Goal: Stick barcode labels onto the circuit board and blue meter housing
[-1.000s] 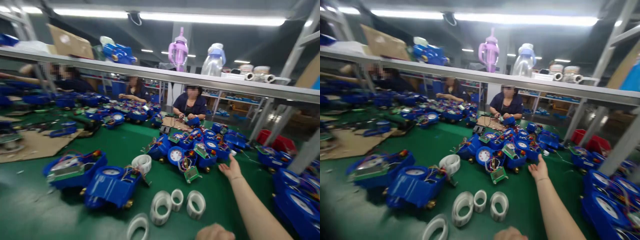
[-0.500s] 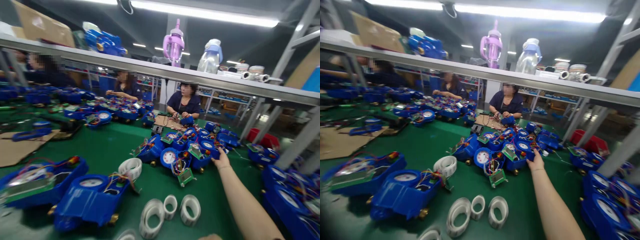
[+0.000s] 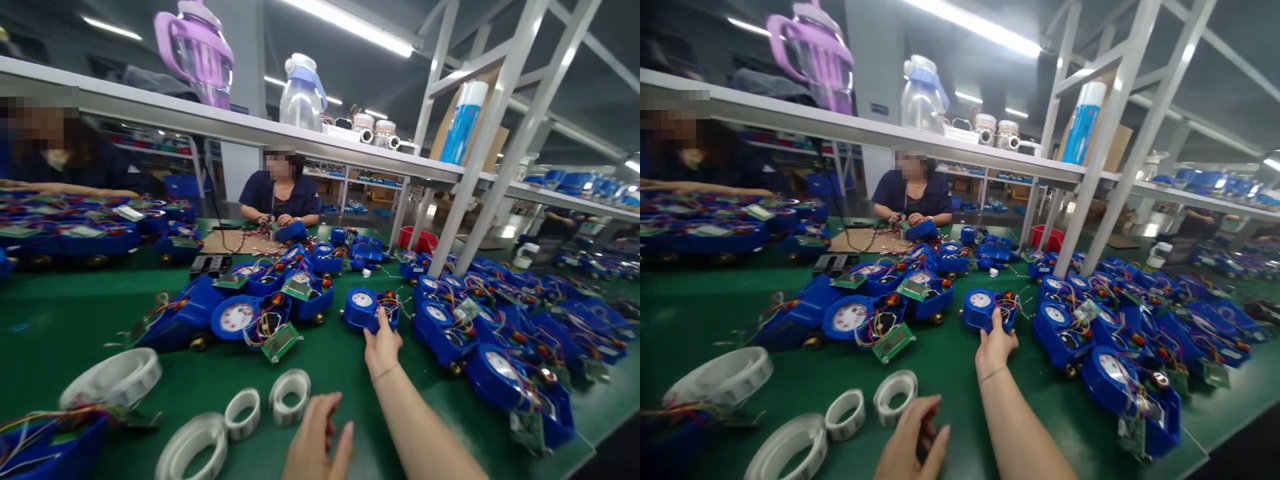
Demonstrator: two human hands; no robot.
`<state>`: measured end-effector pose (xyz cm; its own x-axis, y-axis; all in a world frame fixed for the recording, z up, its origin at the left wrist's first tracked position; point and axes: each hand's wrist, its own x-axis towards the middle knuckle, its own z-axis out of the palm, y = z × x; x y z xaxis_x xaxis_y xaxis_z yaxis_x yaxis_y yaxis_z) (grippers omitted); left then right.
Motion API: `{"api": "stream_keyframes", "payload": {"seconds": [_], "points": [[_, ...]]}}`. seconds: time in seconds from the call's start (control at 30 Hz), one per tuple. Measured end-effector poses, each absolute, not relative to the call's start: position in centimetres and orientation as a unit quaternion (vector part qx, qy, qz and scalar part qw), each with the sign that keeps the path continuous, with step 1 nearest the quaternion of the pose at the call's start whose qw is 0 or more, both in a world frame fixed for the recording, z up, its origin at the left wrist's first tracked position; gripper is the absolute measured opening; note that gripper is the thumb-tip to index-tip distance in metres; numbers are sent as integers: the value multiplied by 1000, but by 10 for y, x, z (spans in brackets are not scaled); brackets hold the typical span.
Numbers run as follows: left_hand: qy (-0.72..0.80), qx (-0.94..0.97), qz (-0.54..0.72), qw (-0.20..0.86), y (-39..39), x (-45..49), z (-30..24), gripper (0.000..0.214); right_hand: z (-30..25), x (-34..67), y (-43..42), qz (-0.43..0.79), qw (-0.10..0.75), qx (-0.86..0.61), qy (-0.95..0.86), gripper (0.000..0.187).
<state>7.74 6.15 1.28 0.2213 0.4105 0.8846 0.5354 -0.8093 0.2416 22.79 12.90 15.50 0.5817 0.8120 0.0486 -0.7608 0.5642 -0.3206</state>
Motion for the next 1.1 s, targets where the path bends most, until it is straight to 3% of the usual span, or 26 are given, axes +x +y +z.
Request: {"api": "stream_keyframes", "payload": {"seconds": [0.03, 0.1, 0.13, 0.2, 0.23, 0.27, 0.37, 0.5, 0.67, 1.0, 1.1], "points": [[-339, -761, -548, -69, 59, 80, 19, 45, 146, 225, 113, 453, 877, -130, -95, 60], [-355, -633, -603, -331, 53, 91, 32, 94, 126, 217, 81, 469, 870, -127, -86, 70], [-352, -593, -611, -388, 49, 100, 37, 109, 115, 214, 65, 475, 868, -127, -74, 77], [-309, -510, -644, -479, 37, 118, 48, 105, 92, 205, 37, 490, 861, -112, -74, 83], [-292, -483, -649, -510, 30, 126, 52, 88, 80, 201, 24, 498, 858, -100, -78, 86], [-295, -465, -650, -524, 23, 134, 57, 74, 68, 196, 12, 509, 852, -83, -89, 90], [-302, -419, -662, -544, 2, 148, 73, 63, 31, 183, -17, 545, 827, -54, -126, 110], [-335, -429, -643, -539, -6, 149, 89, 57, -11, 181, -40, 509, 821, -94, -242, 108], [-360, -504, -591, -518, 5, 142, 97, 57, -26, 212, -44, 290, 855, -185, -389, 96], [-327, -521, -591, -523, 16, 140, 97, 59, -45, 275, -28, -72, 808, -267, -520, 83], [-315, -522, -596, -522, 16, 139, 97, 58, -48, 276, -29, -98, 811, -261, -514, 74]]}}
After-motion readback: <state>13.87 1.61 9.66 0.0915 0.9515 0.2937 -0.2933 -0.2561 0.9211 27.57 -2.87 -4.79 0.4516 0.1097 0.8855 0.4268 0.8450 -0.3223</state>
